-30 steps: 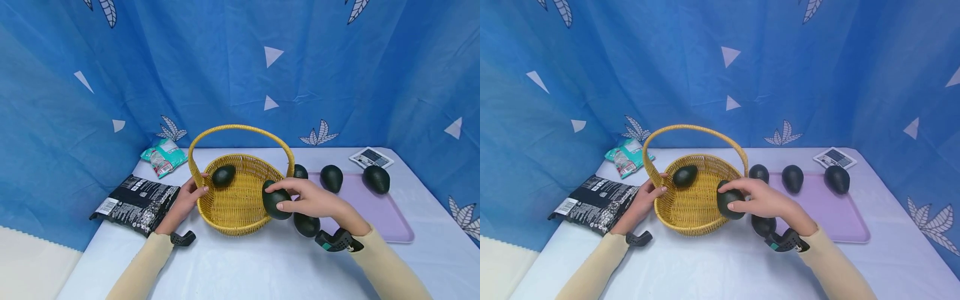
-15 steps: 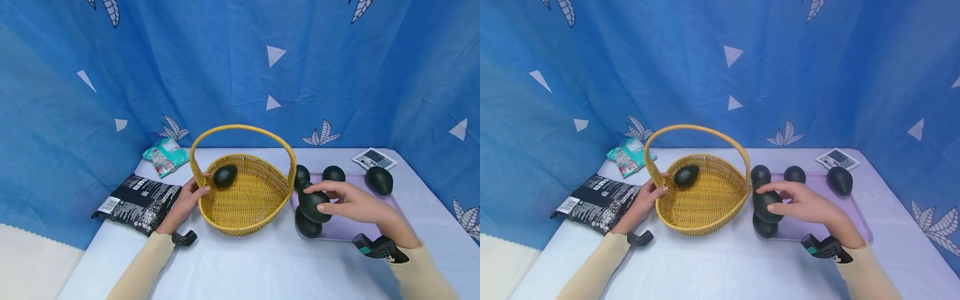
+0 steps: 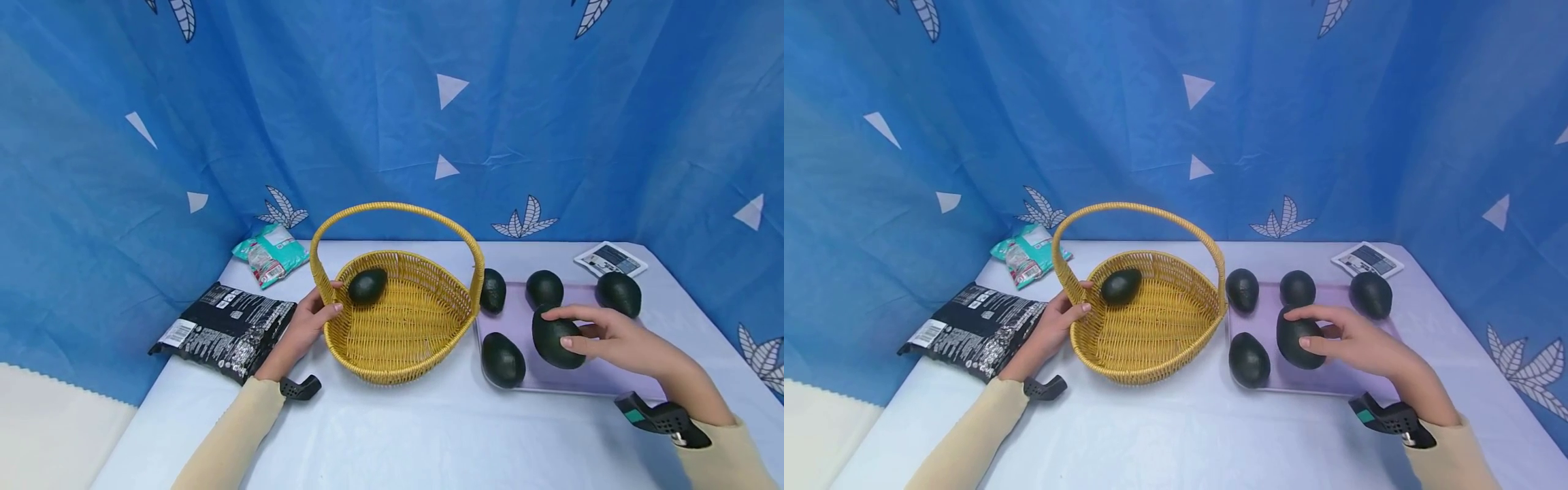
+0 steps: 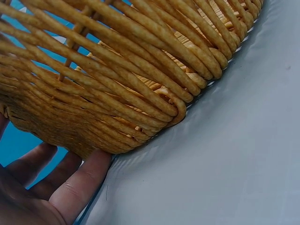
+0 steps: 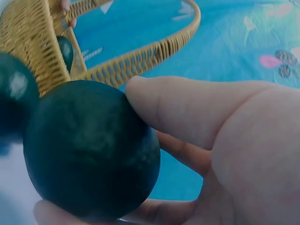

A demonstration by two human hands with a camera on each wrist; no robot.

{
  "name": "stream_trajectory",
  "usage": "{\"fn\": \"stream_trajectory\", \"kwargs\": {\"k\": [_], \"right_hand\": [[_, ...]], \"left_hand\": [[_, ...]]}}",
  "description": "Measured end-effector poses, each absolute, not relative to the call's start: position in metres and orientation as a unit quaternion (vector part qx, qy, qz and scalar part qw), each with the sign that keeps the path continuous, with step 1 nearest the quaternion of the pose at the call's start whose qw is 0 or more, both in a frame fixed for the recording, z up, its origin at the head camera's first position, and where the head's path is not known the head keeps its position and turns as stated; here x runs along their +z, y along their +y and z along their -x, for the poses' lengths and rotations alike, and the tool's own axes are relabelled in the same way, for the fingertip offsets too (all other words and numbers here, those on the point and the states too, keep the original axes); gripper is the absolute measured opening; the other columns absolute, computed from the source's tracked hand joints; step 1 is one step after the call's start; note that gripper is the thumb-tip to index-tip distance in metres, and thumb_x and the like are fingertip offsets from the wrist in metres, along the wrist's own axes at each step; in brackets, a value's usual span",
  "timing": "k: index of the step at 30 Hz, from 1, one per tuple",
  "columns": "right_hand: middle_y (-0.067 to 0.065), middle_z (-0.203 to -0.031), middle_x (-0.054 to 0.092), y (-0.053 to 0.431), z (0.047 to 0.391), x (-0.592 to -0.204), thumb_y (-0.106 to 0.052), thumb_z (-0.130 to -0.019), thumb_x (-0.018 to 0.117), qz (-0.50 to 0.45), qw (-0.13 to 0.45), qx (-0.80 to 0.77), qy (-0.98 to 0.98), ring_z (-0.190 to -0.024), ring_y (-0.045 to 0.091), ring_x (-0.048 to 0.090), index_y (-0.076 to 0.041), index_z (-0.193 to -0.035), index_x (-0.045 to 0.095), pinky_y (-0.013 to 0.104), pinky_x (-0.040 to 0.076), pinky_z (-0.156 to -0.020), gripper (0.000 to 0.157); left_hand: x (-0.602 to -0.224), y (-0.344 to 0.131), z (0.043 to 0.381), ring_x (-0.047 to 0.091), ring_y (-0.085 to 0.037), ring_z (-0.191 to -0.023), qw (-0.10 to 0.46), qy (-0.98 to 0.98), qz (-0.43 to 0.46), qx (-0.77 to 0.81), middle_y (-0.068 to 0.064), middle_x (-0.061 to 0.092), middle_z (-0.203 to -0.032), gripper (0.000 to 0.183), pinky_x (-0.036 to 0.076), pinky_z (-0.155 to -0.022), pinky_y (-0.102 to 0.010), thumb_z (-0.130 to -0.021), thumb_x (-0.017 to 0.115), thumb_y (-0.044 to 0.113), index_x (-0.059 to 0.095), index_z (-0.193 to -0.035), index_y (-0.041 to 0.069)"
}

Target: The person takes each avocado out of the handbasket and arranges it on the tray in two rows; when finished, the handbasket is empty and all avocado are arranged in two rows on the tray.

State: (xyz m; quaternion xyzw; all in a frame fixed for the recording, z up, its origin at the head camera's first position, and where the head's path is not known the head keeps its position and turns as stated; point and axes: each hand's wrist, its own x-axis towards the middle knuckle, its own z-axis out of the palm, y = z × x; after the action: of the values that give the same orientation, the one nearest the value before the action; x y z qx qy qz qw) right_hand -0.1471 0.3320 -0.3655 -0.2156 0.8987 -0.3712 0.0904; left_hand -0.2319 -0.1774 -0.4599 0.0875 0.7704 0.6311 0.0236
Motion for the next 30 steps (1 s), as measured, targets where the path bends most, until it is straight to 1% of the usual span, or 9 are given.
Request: {"fn": "stream_trajectory", "kwargs": {"k": [1,2,3,8,9,13,17,24,30], "right_hand": [[0.035,-0.141,0.051,0.335,0.147,-0.369,-0.011,-0.097,0.065,0.211,0.092,-0.371,0.900,-0.089,0.000,0.067,0.000,-0.137,0.057,0.028,0.056,-0.063,0.042],[0.023,-0.142,0.056,0.337,0.146,-0.371,-0.011,-0.098,0.065,0.204,0.094,-0.374,0.900,-0.088,0.001,0.066,0.000,-0.137,0.057,0.029,0.056,-0.062,0.042],[0.023,-0.142,0.056,0.339,0.146,-0.374,-0.012,-0.098,0.065,0.201,0.096,-0.374,0.900,-0.087,0.002,0.066,0.000,-0.137,0.057,0.029,0.056,-0.062,0.042],[0.025,-0.143,0.054,0.346,0.149,-0.381,-0.012,-0.099,0.064,0.196,0.116,-0.384,0.895,-0.087,0.006,0.068,0.000,-0.137,0.055,0.030,0.059,-0.063,0.041],[0.037,-0.142,0.049,0.347,0.150,-0.383,-0.012,-0.099,0.063,0.196,0.123,-0.383,0.894,-0.089,0.007,0.069,0.001,-0.137,0.055,0.031,0.059,-0.063,0.041],[0.037,-0.143,0.047,0.350,0.154,-0.388,-0.014,-0.100,0.063,0.189,0.150,-0.392,0.888,-0.096,0.012,0.068,0.000,-0.137,0.055,0.033,0.061,-0.065,0.040],[0.037,-0.144,0.045,0.354,0.156,-0.395,-0.015,-0.100,0.062,0.185,0.175,-0.397,0.882,-0.101,0.007,0.062,0.000,-0.136,0.056,0.034,0.061,-0.066,0.040],[0.039,-0.146,0.042,0.356,0.158,-0.401,-0.017,-0.100,0.062,0.177,0.211,-0.391,0.878,-0.109,0.031,0.057,0.000,-0.138,0.054,0.034,0.060,-0.065,0.042],[0.039,-0.146,0.041,0.353,0.160,-0.401,-0.020,-0.099,0.063,0.164,0.223,-0.386,0.880,-0.106,0.032,0.059,0.001,-0.141,0.051,0.034,0.058,-0.064,0.048]], "left_hand": [[-0.460,-0.177,0.232,0.055,-0.017,-0.115,0.024,0.771,-0.087,0.631,-0.021,0.053,-0.144,0.049,0.054,-0.087,-0.021,-0.098,0.062,0.014,0.052,-0.145,0.013],[-0.460,-0.177,0.232,0.055,-0.017,-0.116,0.024,0.771,-0.087,0.630,-0.021,0.053,-0.144,0.049,0.054,-0.087,-0.021,-0.098,0.062,0.014,0.052,-0.145,0.013],[-0.460,-0.177,0.232,0.054,-0.017,-0.116,0.024,0.771,-0.087,0.630,-0.021,0.053,-0.144,0.049,0.054,-0.086,-0.021,-0.098,0.062,0.014,0.052,-0.145,0.013],[-0.463,-0.178,0.232,0.055,-0.015,-0.114,0.025,0.772,-0.090,0.628,-0.023,0.052,-0.145,0.050,0.054,-0.087,-0.020,-0.098,0.061,0.013,0.050,-0.147,0.012],[-0.464,-0.178,0.232,0.055,-0.015,-0.114,0.026,0.772,-0.092,0.629,-0.023,0.052,-0.145,0.050,0.054,-0.086,-0.021,-0.098,0.060,0.013,0.050,-0.147,0.012],[-0.464,-0.178,0.231,0.055,-0.016,-0.115,0.026,0.770,-0.093,0.630,-0.022,0.052,-0.145,0.050,0.055,-0.087,-0.021,-0.098,0.060,0.013,0.050,-0.147,0.012],[-0.464,-0.178,0.231,0.055,-0.016,-0.114,0.027,0.769,-0.095,0.632,-0.023,0.052,-0.143,0.050,0.055,-0.086,-0.022,-0.098,0.060,0.012,0.050,-0.147,0.012],[-0.463,-0.177,0.232,0.056,-0.014,-0.113,0.029,0.769,-0.093,0.631,-0.023,0.053,-0.142,0.050,0.054,-0.087,-0.021,-0.098,0.060,0.012,0.050,-0.147,0.011],[-0.462,-0.179,0.233,0.058,-0.011,-0.108,0.021,0.771,-0.092,0.630,-0.024,0.055,-0.139,0.049,0.055,-0.085,-0.021,-0.098,0.061,0.012,0.051,-0.146,0.010]]}}
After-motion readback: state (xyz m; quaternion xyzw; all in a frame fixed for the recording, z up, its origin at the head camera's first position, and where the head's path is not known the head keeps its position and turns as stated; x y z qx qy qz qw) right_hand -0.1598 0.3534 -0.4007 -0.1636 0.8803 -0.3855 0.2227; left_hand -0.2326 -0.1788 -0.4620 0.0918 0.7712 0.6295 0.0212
